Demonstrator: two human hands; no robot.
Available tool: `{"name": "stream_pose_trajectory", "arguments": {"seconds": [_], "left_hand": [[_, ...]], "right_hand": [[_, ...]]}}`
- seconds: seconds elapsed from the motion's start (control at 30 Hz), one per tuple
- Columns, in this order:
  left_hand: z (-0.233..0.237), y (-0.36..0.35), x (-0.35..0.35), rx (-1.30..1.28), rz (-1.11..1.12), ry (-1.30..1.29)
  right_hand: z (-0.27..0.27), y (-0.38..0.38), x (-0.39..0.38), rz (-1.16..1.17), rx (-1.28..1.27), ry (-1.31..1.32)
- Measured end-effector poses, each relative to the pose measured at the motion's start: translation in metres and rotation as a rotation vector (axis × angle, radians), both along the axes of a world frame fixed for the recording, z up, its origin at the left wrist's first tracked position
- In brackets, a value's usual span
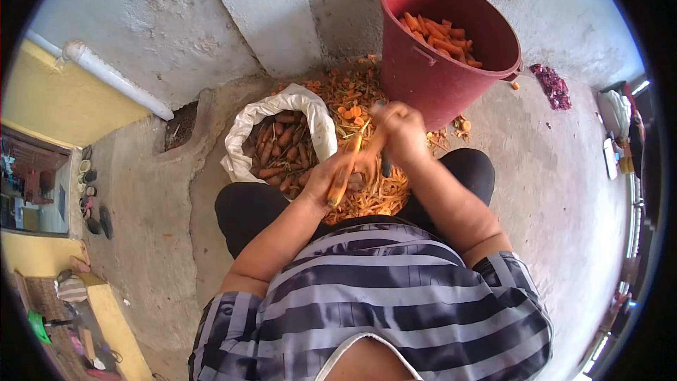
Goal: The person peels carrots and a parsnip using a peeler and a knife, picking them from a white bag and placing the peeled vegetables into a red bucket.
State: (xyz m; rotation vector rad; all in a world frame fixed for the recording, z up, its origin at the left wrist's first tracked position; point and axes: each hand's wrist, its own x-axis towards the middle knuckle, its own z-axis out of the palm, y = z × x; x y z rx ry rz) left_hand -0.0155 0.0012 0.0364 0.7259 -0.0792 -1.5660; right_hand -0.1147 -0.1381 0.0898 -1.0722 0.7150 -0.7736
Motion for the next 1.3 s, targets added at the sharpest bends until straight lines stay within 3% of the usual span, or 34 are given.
{"name": "stream_pose_trajectory", "arguments": {"seconds": [0.03,0.07,0.1,0.17,0.2,0.23,0.33,0.37,0.43,0.57,0.6,0.63,0.7,0.73,0.77,0.8,0.83,0.87,0.93,1.07,1.17,1.2,1.3], "left_hand": [[0.001,-0.001,-0.002,0.033,0.03,-0.118],[-0.006,0.0,0.003,0.017,-0.001,0.069],[-0.012,0.002,0.004,-0.066,-0.03,-0.1],[-0.018,0.006,0.003,-0.234,-0.085,-0.436],[-0.003,0.001,-0.005,0.06,0.003,-0.101],[0.001,0.003,-0.004,0.028,-0.037,-0.028],[0.012,0.008,-0.009,0.005,-0.093,0.099],[0.012,0.008,-0.006,-0.02,-0.103,0.109],[0.009,0.006,0.001,-0.071,-0.119,0.133],[-0.014,0.003,0.009,-0.199,-0.114,0.264],[0.014,-0.001,-0.002,0.057,0.042,-0.066],[0.013,0.001,-0.003,-0.024,0.012,-0.266],[0.002,0.009,-0.004,-0.189,-0.047,-0.66],[-0.008,0.005,0.003,0.014,-0.08,-0.13],[-0.017,0.006,0.006,-0.016,-0.111,-0.007],[-0.021,0.006,0.007,-0.048,-0.141,0.116],[-0.022,0.007,0.008,-0.08,-0.169,0.239],[0.001,0.005,-0.001,-0.046,-0.125,0.137],[0.014,0.006,-0.005,-0.012,-0.088,0.119],[-0.005,0.003,0.008,-0.028,-0.065,0.242],[-0.009,0.001,0.01,0.009,-0.048,-0.039],[-0.013,0.0,0.016,-0.196,-0.129,0.199],[-0.017,0.002,0.011,-0.142,-0.064,-0.071]], "right_hand": [[0.011,0.025,-0.001,0.084,-0.034,0.048],[0.005,0.035,0.002,0.222,-0.027,-0.069],[0.0,0.033,0.002,0.247,-0.129,0.025],[-0.003,0.01,0.008,0.129,-0.048,0.128],[-0.015,-0.013,0.014,0.023,-0.037,0.23],[-0.046,-0.043,0.018,-0.092,-0.099,0.058],[-0.047,-0.102,0.005,-0.409,-0.079,0.274],[-0.043,-0.106,-0.002,-0.436,0.006,0.193],[-0.011,-0.084,-0.006,-0.416,0.003,0.118],[-0.007,-0.008,-0.004,0.001,-0.04,-0.045],[-0.002,0.018,-0.003,0.098,-0.05,-0.067],[0.004,0.033,-0.003,0.194,-0.059,-0.089],[-0.011,0.02,0.003,0.153,-0.068,0.043],[-0.008,0.012,0.008,0.134,-0.072,0.109],[0.0,-0.005,0.009,0.038,0.033,0.185],[-0.033,-0.036,0.017,-0.114,0.002,0.086],[-0.03,-0.056,0.015,-0.231,-0.039,0.166],[-0.044,-0.083,0.012,-0.345,-0.166,0.193],[-0.047,-0.109,0.006,-0.496,-0.135,0.155],[0.012,-0.039,0.0,-0.197,-0.03,0.021],[0.001,0.027,-0.004,0.166,-0.046,-0.04],[0.004,0.038,-0.003,0.226,-0.016,-0.037],[0.002,0.034,0.008,0.219,0.058,0.045]]}}
